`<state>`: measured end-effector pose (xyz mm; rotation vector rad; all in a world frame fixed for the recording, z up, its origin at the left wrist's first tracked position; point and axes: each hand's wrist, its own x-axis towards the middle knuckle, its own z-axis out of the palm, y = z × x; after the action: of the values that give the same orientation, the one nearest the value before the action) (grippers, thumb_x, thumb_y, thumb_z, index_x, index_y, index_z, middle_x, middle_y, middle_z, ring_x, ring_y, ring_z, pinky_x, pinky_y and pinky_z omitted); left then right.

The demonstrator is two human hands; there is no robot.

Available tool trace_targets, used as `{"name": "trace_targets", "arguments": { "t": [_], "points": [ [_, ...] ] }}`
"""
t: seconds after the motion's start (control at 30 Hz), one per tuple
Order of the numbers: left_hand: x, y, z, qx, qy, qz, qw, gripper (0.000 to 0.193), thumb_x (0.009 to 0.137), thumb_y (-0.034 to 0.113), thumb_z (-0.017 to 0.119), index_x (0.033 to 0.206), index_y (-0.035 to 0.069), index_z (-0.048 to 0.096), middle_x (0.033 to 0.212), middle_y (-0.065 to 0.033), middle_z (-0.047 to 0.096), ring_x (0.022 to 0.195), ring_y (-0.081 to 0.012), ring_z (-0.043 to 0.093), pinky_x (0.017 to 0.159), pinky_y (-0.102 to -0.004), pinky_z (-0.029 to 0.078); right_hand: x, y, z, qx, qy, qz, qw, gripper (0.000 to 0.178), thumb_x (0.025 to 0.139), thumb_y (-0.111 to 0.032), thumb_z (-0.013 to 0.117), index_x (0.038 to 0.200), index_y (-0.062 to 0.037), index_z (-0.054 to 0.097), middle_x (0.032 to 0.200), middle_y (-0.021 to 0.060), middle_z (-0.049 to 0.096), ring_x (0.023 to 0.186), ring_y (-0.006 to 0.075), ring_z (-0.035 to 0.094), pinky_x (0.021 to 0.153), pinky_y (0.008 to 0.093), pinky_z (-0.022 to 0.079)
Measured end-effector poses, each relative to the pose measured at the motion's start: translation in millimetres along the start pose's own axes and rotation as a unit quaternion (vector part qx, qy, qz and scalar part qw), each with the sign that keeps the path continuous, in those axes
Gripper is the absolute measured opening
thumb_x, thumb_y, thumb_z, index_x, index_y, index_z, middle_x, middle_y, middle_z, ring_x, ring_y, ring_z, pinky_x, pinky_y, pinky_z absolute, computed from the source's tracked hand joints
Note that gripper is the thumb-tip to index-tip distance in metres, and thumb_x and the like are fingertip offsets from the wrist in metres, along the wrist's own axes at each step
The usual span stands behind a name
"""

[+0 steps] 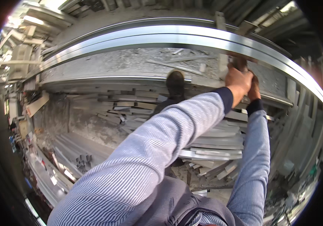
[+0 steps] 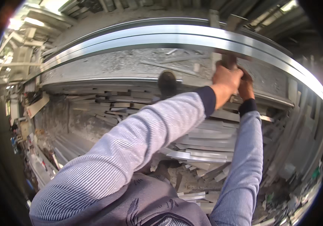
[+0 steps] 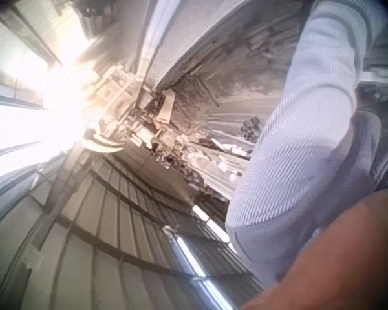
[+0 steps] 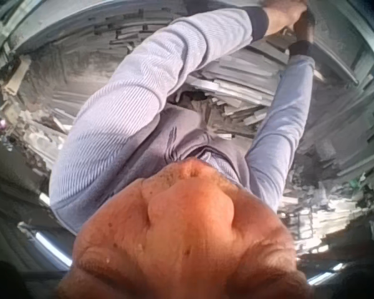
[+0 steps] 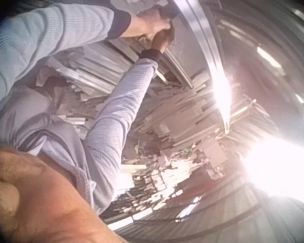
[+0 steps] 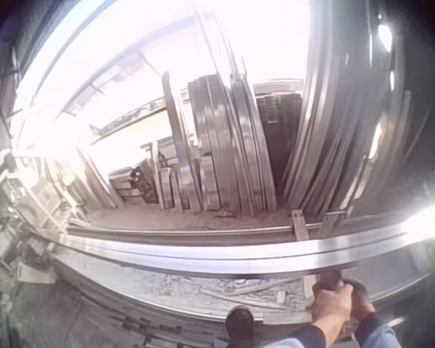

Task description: The person loads long metal profiles into a cutting machine, operates the control panel to cut them, then measures and marks the cut pieces with a tape measure and marker. The cut pieces are placed on a nearby table.

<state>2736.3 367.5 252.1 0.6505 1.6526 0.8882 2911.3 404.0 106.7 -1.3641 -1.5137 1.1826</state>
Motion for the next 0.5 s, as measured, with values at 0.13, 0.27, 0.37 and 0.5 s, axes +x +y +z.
{"name": "trace_targets", "arguments": {
  "t": [0.13,0.27,0.37,0.5],
  "points": [
    [4,5,-3,0.061,-0.045,-0.022,0.997,0.086,0.084,0.032,0.071,0.151,0.001,0.029,0.128,-0.0329,0.062,0.119,-0.046,0.062,0.104,-0.0459,0.051,12,62,-18,0.049,0.017,0.078,0.996,0.043,0.101,-0.024,0.054,0.136,0.0015,0.058,0.125,0.0113,0.068,0.113,0.0214,0.064,0.098,0.0349,0.051],
    [7,3,0,0.047,-0.052,-0.018,0.997,0.084,0.086,0.027,0.07,0.152,0.001,0.026,0.129,-0.0311,0.062,0.119,-0.0447,0.062,0.102,-0.0468,0.051,22,121,-40,0.204,0.072,0.138,0.966,0.053,0.107,-0.037,0.042,0.142,0.0006,0.052,0.131,0.0103,0.063,0.118,0.0212,0.061,0.101,0.0355,0.049],
    [5,-1,6,0.022,-0.037,-0.019,0.999,0.083,0.087,0.025,0.07,0.152,0.001,0.026,0.129,-0.0304,0.062,0.119,-0.0446,0.062,0.102,-0.0464,0.051,27,141,-51,0.226,0.046,0.125,0.965,0.049,0.107,-0.036,0.043,0.138,0.0002,0.055,0.128,0.0094,0.064,0.113,0.0208,0.063,0.098,0.0347,0.05],
    [5,-3,7,-0.002,-0.035,-0.018,0.999,0.081,0.088,0.023,0.069,0.153,0.001,0.025,0.129,-0.0303,0.061,0.119,-0.0448,0.061,0.103,-0.0459,0.05,33,148,-54,0.239,0.063,0.138,0.959,0.046,0.106,-0.035,0.045,0.133,-0.0001,0.057,0.126,0.0087,0.065,0.11,0.0202,0.064,0.096,0.0345,0.051]
  ]
}}
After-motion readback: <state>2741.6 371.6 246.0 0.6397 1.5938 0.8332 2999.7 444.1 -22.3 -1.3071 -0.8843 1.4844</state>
